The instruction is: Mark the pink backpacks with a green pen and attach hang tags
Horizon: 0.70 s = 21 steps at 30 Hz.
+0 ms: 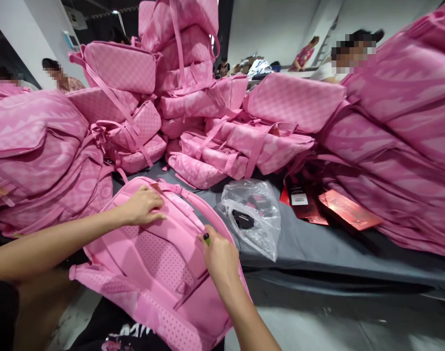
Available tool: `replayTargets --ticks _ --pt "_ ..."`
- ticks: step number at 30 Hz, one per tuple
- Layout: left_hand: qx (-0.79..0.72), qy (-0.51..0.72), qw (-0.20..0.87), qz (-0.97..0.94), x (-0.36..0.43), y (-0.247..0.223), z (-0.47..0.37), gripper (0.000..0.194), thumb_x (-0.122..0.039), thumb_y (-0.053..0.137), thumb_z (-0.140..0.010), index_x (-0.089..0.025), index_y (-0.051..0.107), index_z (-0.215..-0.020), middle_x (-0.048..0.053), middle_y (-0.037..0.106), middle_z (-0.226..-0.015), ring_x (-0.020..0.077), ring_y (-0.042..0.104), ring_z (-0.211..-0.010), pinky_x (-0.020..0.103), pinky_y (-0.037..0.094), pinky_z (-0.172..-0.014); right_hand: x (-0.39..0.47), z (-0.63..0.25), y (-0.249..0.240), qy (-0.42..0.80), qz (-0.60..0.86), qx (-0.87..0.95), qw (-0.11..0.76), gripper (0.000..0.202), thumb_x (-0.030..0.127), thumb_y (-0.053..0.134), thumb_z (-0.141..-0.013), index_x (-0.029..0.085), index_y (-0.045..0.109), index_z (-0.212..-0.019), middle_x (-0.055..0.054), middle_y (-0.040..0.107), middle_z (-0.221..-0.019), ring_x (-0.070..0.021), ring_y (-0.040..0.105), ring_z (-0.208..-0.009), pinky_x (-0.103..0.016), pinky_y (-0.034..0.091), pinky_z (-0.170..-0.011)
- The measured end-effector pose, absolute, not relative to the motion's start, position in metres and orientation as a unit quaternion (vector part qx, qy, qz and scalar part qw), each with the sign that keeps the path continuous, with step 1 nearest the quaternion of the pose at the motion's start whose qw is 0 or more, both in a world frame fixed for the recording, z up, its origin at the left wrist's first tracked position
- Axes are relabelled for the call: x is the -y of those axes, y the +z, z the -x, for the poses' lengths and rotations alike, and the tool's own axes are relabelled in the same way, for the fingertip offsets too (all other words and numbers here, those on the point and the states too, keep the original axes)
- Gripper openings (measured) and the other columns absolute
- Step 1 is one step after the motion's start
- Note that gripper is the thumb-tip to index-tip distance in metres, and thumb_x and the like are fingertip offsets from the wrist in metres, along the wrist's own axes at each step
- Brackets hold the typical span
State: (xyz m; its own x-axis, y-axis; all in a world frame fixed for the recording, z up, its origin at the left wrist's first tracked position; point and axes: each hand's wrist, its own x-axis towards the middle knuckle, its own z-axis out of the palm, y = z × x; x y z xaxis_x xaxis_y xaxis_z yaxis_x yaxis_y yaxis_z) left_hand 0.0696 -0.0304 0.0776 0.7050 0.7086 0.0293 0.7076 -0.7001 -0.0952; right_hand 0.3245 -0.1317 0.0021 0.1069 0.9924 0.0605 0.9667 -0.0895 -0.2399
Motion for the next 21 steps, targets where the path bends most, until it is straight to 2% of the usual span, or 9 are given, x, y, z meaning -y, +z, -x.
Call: replayTargets --ticks 5,7,11,14,17,21 --pt "0.404 -0.014 0.099 0.910 0.014 0.089 -0.021 0.040 -0.056 0.056 -0.089 -0.018 0.068 -0.088 0.007 0.065 -0.095 0.0246 0.051 -0.098 0.044 0.027 -0.094 0.125 -0.324 -0.006 0.047 0.752 0.653 0.074 0.037 0.043 0.049 -0.097 0.022 0.062 -0.124 -0.007 0.075 -0.082 -0.0259 0.072 -0.079 -0.028 0.040 -0.061" --pt "0.423 -0.016 0.064 0.904 0.009 0.085 -0.024 0.037 -0.053 0.061 -0.087 -0.017 0.067 -0.092 0.008 0.065 -0.098 0.0253 0.051 -0.101 0.042 0.029 -0.092 0.122 -0.320 -0.008 0.027 0.747 0.660 0.076 0.036 0.042 0.049 -0.097 0.020 0.063 -0.122 -0.008 0.074 -0.080 -0.0253 0.071 -0.077 -0.028 0.039 -0.060" --pt "0.422 -0.020 -0.070 0.904 0.009 0.068 -0.065 0.030 -0.042 0.071 -0.081 -0.017 0.065 -0.095 0.005 0.065 -0.105 0.0236 0.052 -0.103 0.038 0.030 -0.089 0.121 -0.316 -0.012 -0.005 0.737 0.672 0.072 0.030 0.038 0.052 -0.096 0.020 0.064 -0.118 -0.007 0.075 -0.080 -0.0233 0.071 -0.072 -0.028 0.036 -0.057" --pt "0.402 -0.027 -0.111 0.908 0.012 0.053 -0.091 0.031 -0.039 0.074 -0.079 -0.018 0.065 -0.099 0.004 0.065 -0.109 0.0238 0.051 -0.105 0.037 0.030 -0.086 0.123 -0.316 -0.017 -0.018 0.749 0.660 0.061 0.030 0.037 0.052 -0.096 0.021 0.063 -0.120 -0.006 0.074 -0.075 -0.0228 0.071 -0.070 -0.028 0.035 -0.056" --pt "0.390 -0.038 -0.099 0.915 0.011 0.043 -0.097 0.031 -0.046 0.069 -0.083 -0.019 0.067 -0.097 0.004 0.065 -0.105 0.0241 0.051 -0.103 0.037 0.029 -0.085 0.125 -0.317 -0.020 -0.015 0.762 0.646 0.044 0.034 0.039 0.049 -0.097 0.021 0.062 -0.123 -0.007 0.074 -0.076 -0.0236 0.071 -0.070 -0.029 0.035 -0.055" --pt "0.329 -0.020 -0.006 0.944 0.007 0.048 -0.081 0.045 -0.060 0.054 -0.089 -0.019 0.071 -0.094 0.007 0.064 -0.097 0.0246 0.049 -0.097 0.041 0.029 -0.088 0.127 -0.317 -0.018 0.015 0.773 0.634 0.036 0.038 0.045 0.051 -0.097 0.023 0.061 -0.126 -0.008 0.076 -0.090 -0.0251 0.072 -0.076 -0.029 0.037 -0.056"
